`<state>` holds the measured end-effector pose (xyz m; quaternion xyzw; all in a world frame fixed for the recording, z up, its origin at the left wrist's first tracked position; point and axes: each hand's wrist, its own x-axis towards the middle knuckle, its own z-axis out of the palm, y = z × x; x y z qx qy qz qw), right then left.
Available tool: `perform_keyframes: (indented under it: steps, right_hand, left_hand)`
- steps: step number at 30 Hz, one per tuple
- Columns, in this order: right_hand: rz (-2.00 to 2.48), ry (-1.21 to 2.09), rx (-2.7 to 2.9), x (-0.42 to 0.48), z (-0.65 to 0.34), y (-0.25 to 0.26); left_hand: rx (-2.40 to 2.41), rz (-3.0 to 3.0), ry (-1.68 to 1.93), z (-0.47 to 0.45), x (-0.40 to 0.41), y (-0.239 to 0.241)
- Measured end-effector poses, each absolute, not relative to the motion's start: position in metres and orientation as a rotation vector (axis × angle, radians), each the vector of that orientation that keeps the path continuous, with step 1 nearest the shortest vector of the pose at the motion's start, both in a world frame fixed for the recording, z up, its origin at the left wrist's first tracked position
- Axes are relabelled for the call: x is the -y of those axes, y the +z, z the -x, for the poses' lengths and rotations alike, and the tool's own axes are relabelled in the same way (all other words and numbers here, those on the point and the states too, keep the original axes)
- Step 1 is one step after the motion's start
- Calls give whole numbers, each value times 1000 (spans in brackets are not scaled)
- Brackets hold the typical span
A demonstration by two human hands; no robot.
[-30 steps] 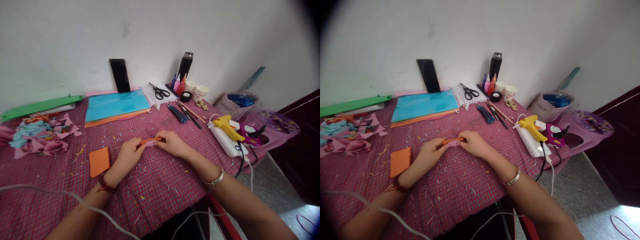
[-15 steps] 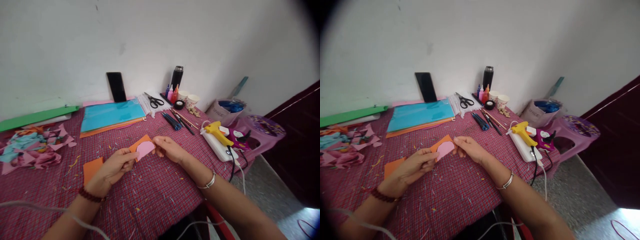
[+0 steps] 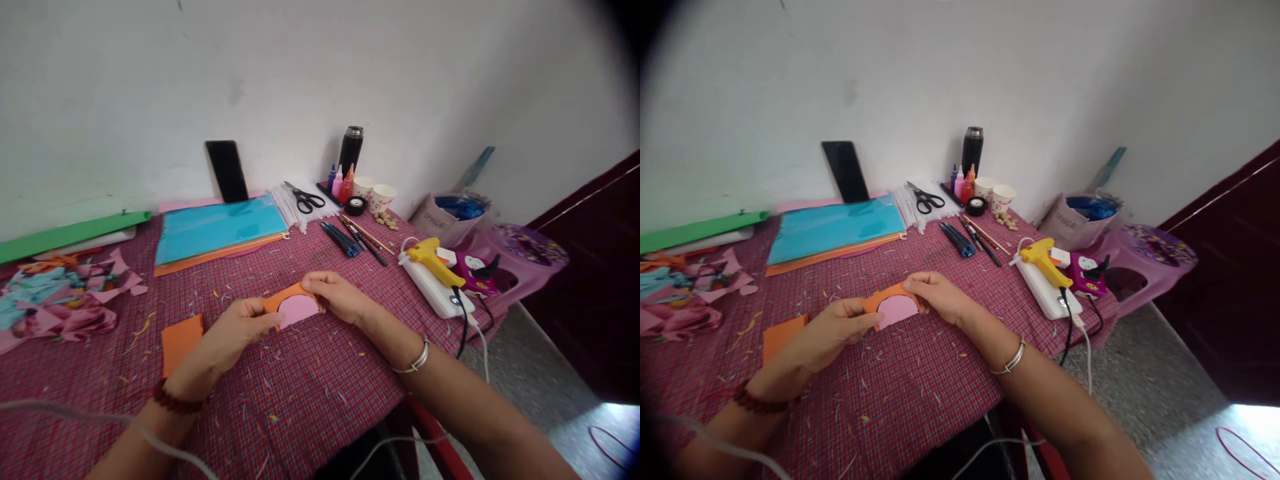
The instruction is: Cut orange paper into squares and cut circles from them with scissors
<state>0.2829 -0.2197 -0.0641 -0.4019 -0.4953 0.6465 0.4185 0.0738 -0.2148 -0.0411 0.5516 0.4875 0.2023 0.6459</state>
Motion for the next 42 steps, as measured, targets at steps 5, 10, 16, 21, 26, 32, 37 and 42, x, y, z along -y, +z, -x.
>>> perform_keyframes:
  steps: [5, 10, 16, 21, 26, 32, 37, 42]
  right_hand:
    - [984, 1491, 1275, 220, -282, -61]
    - [994, 1509, 1386, 221, -285, -61]
    - [1044, 1425, 1493, 222, -285, -59]
    - [1177, 1308, 1523, 222, -281, -59]
    - [1186, 1235, 1523, 222, -282, -62]
    - [1224, 1177, 1532, 221, -281, -62]
    - [1246, 1152, 1544, 221, -281, -62]
    - [1186, 1160, 1536, 221, -279, -65]
  left_hand:
    - [-1063, -1222, 465, -74, 215, -39]
    - [-992, -1145, 492, -71, 215, -40]
    - [-1004, -1114, 504, -69, 213, -44]
    - [-1085, -1080, 469, -70, 213, -43]
    - [-1091, -1074, 484, -68, 212, -46]
    - [-1082, -1054, 500, -69, 210, -47]
    - [-1097, -1045, 501, -71, 211, -45]
    - [-1134, -1109, 536, -71, 210, -47]
